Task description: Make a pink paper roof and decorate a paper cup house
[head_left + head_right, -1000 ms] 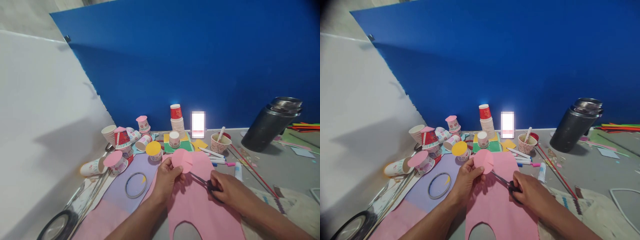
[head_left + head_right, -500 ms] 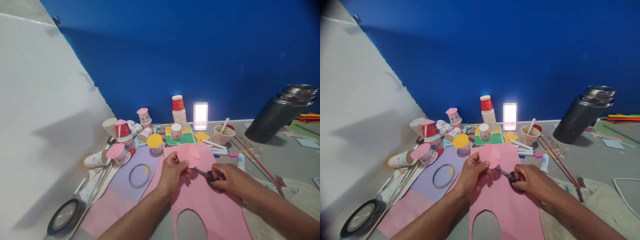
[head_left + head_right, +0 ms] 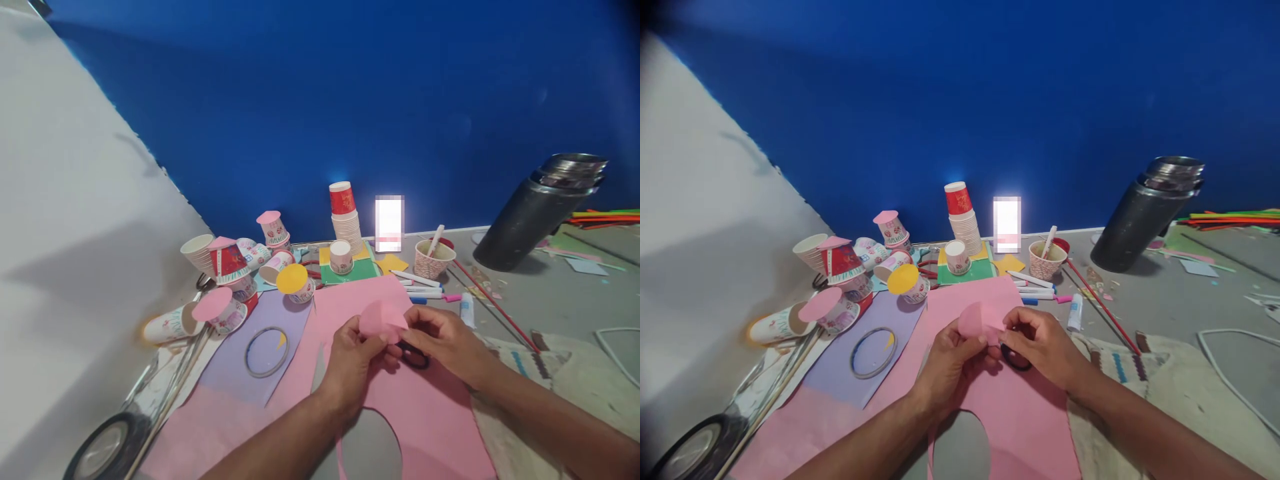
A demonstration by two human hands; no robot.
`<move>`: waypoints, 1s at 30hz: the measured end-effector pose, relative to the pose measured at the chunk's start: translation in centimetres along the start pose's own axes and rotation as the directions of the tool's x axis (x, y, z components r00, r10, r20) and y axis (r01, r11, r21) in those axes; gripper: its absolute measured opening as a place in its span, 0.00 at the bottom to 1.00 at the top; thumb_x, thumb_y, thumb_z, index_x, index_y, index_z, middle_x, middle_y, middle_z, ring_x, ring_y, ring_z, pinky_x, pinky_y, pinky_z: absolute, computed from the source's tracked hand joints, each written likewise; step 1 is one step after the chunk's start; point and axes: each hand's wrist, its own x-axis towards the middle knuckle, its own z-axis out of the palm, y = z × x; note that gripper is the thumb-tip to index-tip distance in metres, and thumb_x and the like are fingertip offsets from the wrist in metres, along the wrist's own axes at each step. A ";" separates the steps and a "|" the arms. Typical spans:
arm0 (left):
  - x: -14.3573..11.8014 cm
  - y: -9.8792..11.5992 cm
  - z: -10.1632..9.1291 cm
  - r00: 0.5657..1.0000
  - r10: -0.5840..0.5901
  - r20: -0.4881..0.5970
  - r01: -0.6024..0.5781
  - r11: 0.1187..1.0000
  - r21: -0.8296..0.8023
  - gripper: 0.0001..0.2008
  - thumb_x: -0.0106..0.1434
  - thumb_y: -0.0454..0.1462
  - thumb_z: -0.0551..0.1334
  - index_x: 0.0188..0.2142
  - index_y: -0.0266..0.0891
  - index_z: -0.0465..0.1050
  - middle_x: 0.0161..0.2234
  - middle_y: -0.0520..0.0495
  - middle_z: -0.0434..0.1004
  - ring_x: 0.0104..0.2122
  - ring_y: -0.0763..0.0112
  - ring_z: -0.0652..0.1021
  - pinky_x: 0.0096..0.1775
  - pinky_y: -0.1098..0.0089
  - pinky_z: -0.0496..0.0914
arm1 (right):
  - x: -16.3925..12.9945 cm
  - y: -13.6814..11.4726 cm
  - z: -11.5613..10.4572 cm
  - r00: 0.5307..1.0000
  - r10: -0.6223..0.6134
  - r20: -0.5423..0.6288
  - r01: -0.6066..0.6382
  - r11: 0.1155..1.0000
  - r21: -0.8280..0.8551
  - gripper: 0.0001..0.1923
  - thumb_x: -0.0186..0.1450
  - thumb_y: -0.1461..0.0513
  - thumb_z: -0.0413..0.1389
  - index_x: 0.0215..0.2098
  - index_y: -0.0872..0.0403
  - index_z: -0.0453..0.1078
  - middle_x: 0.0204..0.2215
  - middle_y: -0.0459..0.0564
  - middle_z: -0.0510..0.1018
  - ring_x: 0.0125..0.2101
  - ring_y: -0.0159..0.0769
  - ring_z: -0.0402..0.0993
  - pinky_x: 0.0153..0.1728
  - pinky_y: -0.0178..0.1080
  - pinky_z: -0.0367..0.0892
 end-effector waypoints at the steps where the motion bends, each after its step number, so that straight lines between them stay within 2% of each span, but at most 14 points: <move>1: -0.1 0.1 0.0 1.000 -0.005 0.017 0.005 1.000 -0.003 0.20 0.50 0.41 0.76 0.38 0.34 0.75 0.28 0.43 0.83 0.25 0.70 0.78 0.33 0.68 0.73 | -0.1 -0.1 -0.1 1.000 0.006 -0.001 -0.006 1.000 0.000 0.17 0.66 0.48 0.63 0.32 0.50 0.68 0.23 0.44 0.74 0.24 0.34 0.69 0.28 0.39 0.62; 4: -0.2 0.9 -0.3 0.998 0.063 -0.029 -0.063 0.998 0.019 0.16 0.52 0.40 0.74 0.38 0.36 0.76 0.30 0.50 0.79 0.26 0.75 0.75 0.33 0.72 0.69 | -0.3 -0.4 -0.5 0.997 0.062 0.039 -0.062 0.998 -0.020 0.15 0.65 0.50 0.62 0.31 0.50 0.69 0.23 0.45 0.76 0.25 0.36 0.70 0.27 0.39 0.64; 6: -0.1 1.7 -0.6 0.989 0.124 -0.074 -0.115 0.986 0.121 0.14 0.52 0.40 0.74 0.36 0.37 0.78 0.28 0.54 0.76 0.25 0.78 0.71 0.31 0.74 0.65 | -0.4 -0.6 -0.6 0.992 0.083 0.093 -0.078 0.995 -0.061 0.14 0.63 0.51 0.63 0.30 0.51 0.70 0.23 0.46 0.77 0.25 0.36 0.70 0.27 0.39 0.64; 9: 0.1 2.5 -0.8 0.988 0.145 -0.061 -0.123 0.955 0.268 0.11 0.49 0.38 0.74 0.31 0.36 0.78 0.25 0.54 0.74 0.24 0.79 0.67 0.28 0.74 0.61 | -0.4 -1.0 -0.5 0.992 0.062 0.107 -0.054 0.996 -0.074 0.14 0.63 0.51 0.63 0.31 0.52 0.71 0.24 0.46 0.77 0.25 0.34 0.69 0.28 0.38 0.63; 11: 0.3 2.4 -0.8 0.987 0.133 -0.086 -0.107 0.962 0.251 0.11 0.47 0.38 0.74 0.29 0.36 0.77 0.24 0.54 0.73 0.23 0.79 0.67 0.27 0.74 0.60 | -0.4 -1.1 -0.3 0.995 0.049 0.090 -0.044 0.997 -0.063 0.14 0.63 0.51 0.63 0.32 0.52 0.71 0.24 0.45 0.76 0.25 0.34 0.69 0.28 0.38 0.63; 15: 0.6 1.7 -0.8 0.986 0.070 -0.151 -0.057 0.994 0.093 0.15 0.45 0.38 0.76 0.30 0.37 0.76 0.24 0.54 0.73 0.24 0.77 0.69 0.30 0.73 0.63 | -0.4 -1.0 0.0 0.992 0.045 0.119 -0.036 0.996 -0.080 0.14 0.61 0.51 0.65 0.32 0.52 0.71 0.24 0.43 0.73 0.25 0.32 0.65 0.28 0.37 0.60; 17: 0.6 1.4 -0.9 0.988 0.045 -0.150 -0.038 0.998 0.049 0.15 0.45 0.37 0.76 0.30 0.37 0.75 0.25 0.54 0.74 0.25 0.76 0.70 0.32 0.73 0.65 | -0.4 -0.9 -0.1 0.991 0.051 0.124 -0.045 0.998 -0.044 0.15 0.62 0.51 0.64 0.32 0.52 0.70 0.23 0.42 0.73 0.25 0.32 0.65 0.28 0.37 0.60; 20: 0.5 1.4 -0.9 0.993 0.019 -0.121 -0.013 0.999 0.050 0.15 0.45 0.36 0.77 0.28 0.38 0.73 0.25 0.55 0.72 0.26 0.77 0.69 0.33 0.73 0.65 | -0.2 -0.8 -0.2 0.995 0.066 0.069 -0.066 0.998 0.005 0.15 0.63 0.50 0.63 0.31 0.52 0.69 0.21 0.41 0.71 0.23 0.32 0.66 0.27 0.37 0.60; 24: 0.4 2.0 -1.1 0.994 0.081 -0.068 -0.064 0.973 0.220 0.13 0.49 0.39 0.76 0.26 0.38 0.73 0.21 0.56 0.68 0.24 0.78 0.66 0.30 0.74 0.61 | -0.2 -0.7 -0.3 0.997 0.080 0.015 -0.081 0.997 0.017 0.17 0.64 0.48 0.62 0.31 0.52 0.69 0.21 0.41 0.70 0.23 0.33 0.67 0.27 0.38 0.61; 27: 0.3 2.5 -1.2 0.985 0.173 -0.011 -0.154 0.903 0.400 0.12 0.54 0.42 0.74 0.26 0.38 0.75 0.22 0.54 0.70 0.25 0.76 0.66 0.30 0.72 0.61 | -0.4 -0.6 -0.1 0.998 0.058 0.013 -0.058 0.998 -0.024 0.16 0.66 0.49 0.61 0.31 0.51 0.69 0.22 0.43 0.72 0.24 0.34 0.67 0.27 0.38 0.62; 30: 0.3 2.7 -1.4 0.965 0.263 -0.010 -0.223 0.839 0.497 0.11 0.56 0.42 0.72 0.27 0.38 0.76 0.25 0.52 0.73 0.27 0.73 0.69 0.32 0.71 0.63 | -0.7 -0.5 0.1 1.000 0.014 -0.013 -0.015 0.996 -0.088 0.14 0.67 0.50 0.60 0.30 0.50 0.69 0.23 0.43 0.72 0.26 0.34 0.68 0.28 0.38 0.63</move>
